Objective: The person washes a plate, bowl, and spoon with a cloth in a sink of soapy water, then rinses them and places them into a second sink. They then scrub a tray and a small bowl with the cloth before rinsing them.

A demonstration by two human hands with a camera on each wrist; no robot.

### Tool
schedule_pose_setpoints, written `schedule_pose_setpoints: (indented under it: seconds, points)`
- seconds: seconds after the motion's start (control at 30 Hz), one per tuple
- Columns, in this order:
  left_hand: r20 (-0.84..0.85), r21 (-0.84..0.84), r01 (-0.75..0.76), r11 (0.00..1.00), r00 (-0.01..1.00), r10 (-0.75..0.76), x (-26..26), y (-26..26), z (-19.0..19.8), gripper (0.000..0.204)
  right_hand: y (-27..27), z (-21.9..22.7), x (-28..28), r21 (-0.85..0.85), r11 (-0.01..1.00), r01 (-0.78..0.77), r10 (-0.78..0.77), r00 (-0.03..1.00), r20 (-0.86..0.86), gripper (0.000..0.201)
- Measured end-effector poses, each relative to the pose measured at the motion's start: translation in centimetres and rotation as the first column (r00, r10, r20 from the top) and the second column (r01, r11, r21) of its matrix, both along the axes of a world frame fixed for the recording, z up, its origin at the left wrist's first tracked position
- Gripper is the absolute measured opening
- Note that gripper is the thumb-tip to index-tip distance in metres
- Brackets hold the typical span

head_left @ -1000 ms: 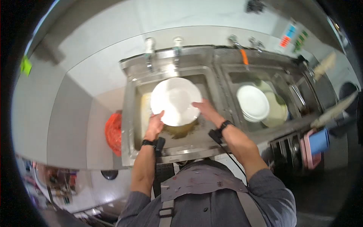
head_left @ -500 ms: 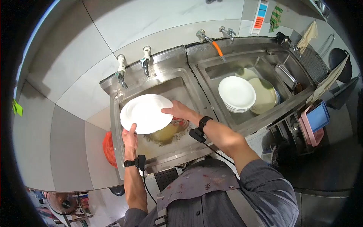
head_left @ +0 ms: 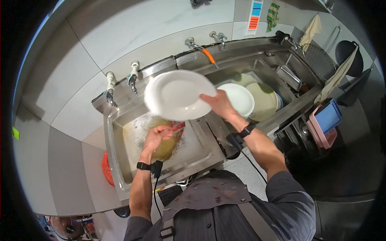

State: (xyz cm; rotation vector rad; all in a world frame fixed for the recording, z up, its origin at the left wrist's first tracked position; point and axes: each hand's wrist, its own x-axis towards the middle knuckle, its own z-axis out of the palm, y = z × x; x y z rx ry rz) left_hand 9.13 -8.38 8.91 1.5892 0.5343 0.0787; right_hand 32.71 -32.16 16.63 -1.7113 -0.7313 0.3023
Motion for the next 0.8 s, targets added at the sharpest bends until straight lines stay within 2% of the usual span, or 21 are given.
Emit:
schedule_pose_setpoints:
  seconds: [0.1,0.13,0.2,0.27,0.33,0.37,0.43,0.47,0.53,0.67,0.73,0.8]
  points:
    - [-0.053,0.031,-0.037,0.999,0.998,0.038,1.3,-0.8,-0.3,0.021,-5.5,0.7,4.9,-0.043,0.971,0.237,-0.232,0.968,0.092,0.038]
    - [-0.081,0.039,-0.065,0.997,0.994,0.068,1.4,-0.9,-0.5,0.021,-7.6,1.4,6.2,-0.056,0.940,0.336,-0.325,0.935,0.143,0.039]
    - [-0.114,0.074,-0.077,0.994,0.990,0.085,1.5,-0.1,-2.2,0.020,-11.7,-0.7,12.1,-0.065,0.864,0.499,-0.447,0.821,0.356,0.038]
    - [-0.149,0.107,-0.094,0.990,0.983,0.109,0.9,0.6,-3.4,0.020,-16.2,-0.3,15.7,-0.141,0.756,0.639,-0.479,0.687,0.546,0.037]
    - [-0.243,0.359,-0.019,0.933,0.963,0.113,0.1,1.3,-4.3,0.024,-19.5,0.6,17.1,-0.179,0.662,0.728,-0.488,0.600,0.633,0.034]
    - [-0.244,0.356,-0.020,0.934,0.963,0.113,-0.4,1.8,-4.9,0.024,-20.6,0.7,17.8,-0.181,0.663,0.727,-0.486,0.601,0.635,0.034]
    - [-0.279,0.564,0.112,0.818,0.958,0.061,-1.1,3.0,-6.5,0.032,-22.5,0.6,19.2,-0.321,0.514,0.796,-0.383,0.548,0.744,0.033]
    - [-0.281,0.562,0.112,0.820,0.958,0.062,-1.4,3.5,-7.1,0.032,-23.1,0.4,19.8,-0.323,0.514,0.794,-0.381,0.549,0.744,0.033]
    - [-0.311,0.565,0.149,0.812,0.950,0.042,-2.0,4.2,-7.4,0.038,-23.6,-0.6,21.2,-0.487,0.402,0.775,-0.409,0.628,0.662,0.030]
    - [-0.349,0.576,0.143,0.805,0.933,0.084,-3.7,4.6,-7.0,0.038,-23.0,-3.0,23.1,-0.583,0.371,0.723,-0.369,0.691,0.622,0.032]
    - [-0.361,0.598,0.134,0.790,0.925,0.116,-4.0,4.8,-6.3,0.037,-22.3,-3.7,23.6,-0.649,0.338,0.682,-0.400,0.728,0.557,0.032]
    - [-0.360,0.622,0.141,0.770,0.925,0.122,-4.4,5.3,-6.3,0.038,-22.3,-4.7,24.2,-0.674,0.325,0.664,-0.341,0.747,0.571,0.032]
